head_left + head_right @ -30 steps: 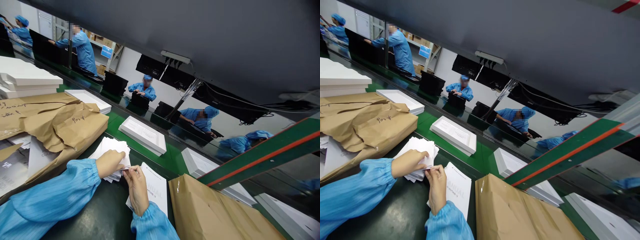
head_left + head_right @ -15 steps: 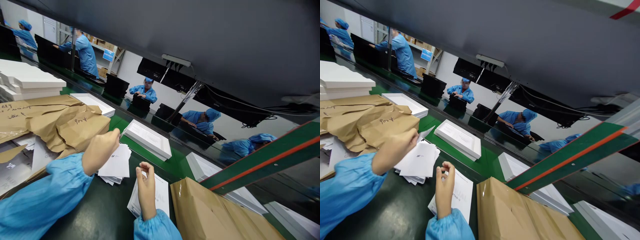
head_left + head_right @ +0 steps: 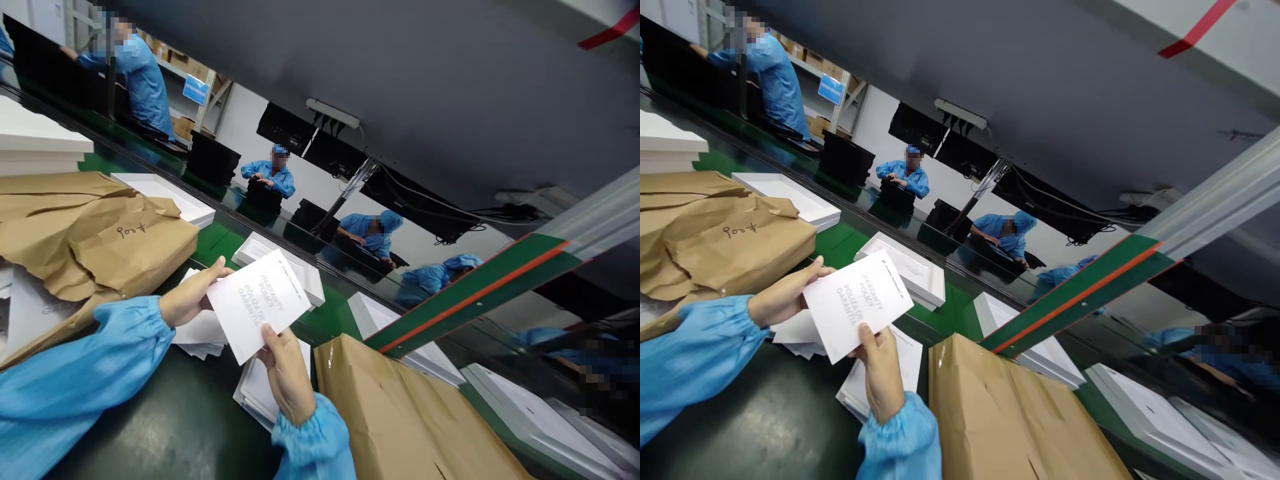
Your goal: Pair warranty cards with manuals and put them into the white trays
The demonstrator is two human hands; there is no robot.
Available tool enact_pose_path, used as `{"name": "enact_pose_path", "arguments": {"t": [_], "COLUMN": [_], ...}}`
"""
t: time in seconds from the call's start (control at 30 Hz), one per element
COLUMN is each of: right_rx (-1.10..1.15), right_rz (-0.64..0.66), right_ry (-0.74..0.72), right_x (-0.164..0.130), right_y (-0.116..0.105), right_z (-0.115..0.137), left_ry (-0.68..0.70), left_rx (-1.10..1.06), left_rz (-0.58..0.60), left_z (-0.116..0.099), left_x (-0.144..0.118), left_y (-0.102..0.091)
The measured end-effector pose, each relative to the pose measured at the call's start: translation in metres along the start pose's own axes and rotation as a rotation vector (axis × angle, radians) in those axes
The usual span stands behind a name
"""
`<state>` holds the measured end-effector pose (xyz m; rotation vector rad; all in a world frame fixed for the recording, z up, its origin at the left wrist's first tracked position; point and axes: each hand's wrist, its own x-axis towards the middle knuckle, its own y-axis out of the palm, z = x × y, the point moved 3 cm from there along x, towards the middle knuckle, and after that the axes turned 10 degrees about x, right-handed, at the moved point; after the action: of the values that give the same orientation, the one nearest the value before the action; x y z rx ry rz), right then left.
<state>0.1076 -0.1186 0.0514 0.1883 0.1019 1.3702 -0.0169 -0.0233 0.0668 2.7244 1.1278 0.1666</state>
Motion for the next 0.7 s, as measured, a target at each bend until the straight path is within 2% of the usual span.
{"name": "enact_pose_path", "arguments": {"t": [0.1,0.13,0.17,0.2,0.3,0.4,0.47,0.57,0.7], "right_rx": [-0.088,-0.122,-0.172,-0.242,-0.581,-1.008,-1.225,-1.455,-1.575], "right_rz": [0.086,0.083,0.066,0.031,-0.156,-0.248,-0.210,-0.162,-0.257], "right_ry": [0.039,0.026,0.003,-0.024,-0.107,-0.027,0.072,0.142,0.214], "right_x": [0.002,0.002,0.003,0.003,-0.001,-0.011,-0.021,-0.041,-0.064], "right_y": [-0.010,-0.014,-0.019,-0.025,-0.046,-0.057,-0.055,-0.047,-0.054], "right_z": [0.006,0.009,0.012,0.016,0.024,0.016,0.003,-0.014,-0.025], "left_ry": [-0.086,-0.096,-0.095,-0.085,-0.042,0.013,0.047,0.067,0.051], "left_rx": [0.163,0.191,0.194,0.174,0.033,-0.120,-0.182,-0.206,-0.190], "left_rz": [0.221,0.260,0.251,0.197,-0.081,-0.277,-0.341,-0.372,-0.377], "left_z": [0.006,0.010,0.013,0.017,0.034,0.052,0.060,0.065,0.064], "left_x": [0.002,0.004,0.007,0.010,0.024,0.034,0.039,0.042,0.043], "left_y": [-0.007,-0.009,-0.011,-0.015,-0.027,-0.036,-0.039,-0.040,-0.039]}}
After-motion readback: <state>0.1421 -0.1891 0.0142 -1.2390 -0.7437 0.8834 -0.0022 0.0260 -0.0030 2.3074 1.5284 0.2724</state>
